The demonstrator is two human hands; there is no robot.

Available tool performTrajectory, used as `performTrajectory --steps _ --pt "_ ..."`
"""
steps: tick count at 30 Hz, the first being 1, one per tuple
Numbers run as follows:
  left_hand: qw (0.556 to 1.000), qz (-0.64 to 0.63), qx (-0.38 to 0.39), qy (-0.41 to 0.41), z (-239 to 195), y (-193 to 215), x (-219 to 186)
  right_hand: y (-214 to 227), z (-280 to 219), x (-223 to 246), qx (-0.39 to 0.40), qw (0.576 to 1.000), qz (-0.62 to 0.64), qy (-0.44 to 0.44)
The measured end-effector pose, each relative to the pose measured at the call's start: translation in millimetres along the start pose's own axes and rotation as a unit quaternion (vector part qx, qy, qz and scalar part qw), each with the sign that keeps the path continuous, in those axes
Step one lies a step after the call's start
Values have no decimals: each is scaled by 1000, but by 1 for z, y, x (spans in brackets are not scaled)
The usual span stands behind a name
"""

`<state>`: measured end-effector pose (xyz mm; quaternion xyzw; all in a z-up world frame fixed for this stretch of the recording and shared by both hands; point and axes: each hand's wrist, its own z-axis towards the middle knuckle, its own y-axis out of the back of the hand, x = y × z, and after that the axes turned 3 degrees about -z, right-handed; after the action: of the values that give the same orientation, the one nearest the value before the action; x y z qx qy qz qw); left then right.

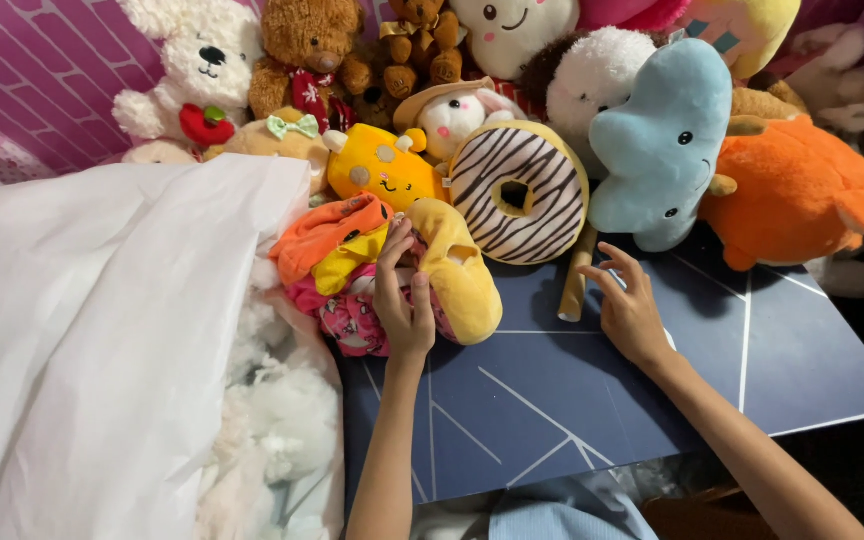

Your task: Stuffing a yellow plush toy with cotton filler and using a wooden stick to pack it tightly.

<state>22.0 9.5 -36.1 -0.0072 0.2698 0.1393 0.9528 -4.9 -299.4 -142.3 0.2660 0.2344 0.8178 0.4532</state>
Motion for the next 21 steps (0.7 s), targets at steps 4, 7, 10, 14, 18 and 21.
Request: performTrajectory --steps 4,7,10,14,18,21 --pt "1000 4 -8 -5 -1 0 2 1 -1 -1 -3 1000 -1 4" --pt "1000 6 -11 -8 -1 1 2 0 -2 -3 -5 1000 -15 1" --pt "1000 -1 -18 -8 1 1 -2 0 -2 -2 -11 1000 -5 -8" --pt "1000 -3 -18 -18 2 5 -7 5 3 5 -37 999 -3 12" --pt "999 -10 -25 -29 -7 13 -19 8 4 8 -53 998 -4 27" --pt "998 32 -16 -47 -21 26 -36 12 2 15 -59 997 20 50"
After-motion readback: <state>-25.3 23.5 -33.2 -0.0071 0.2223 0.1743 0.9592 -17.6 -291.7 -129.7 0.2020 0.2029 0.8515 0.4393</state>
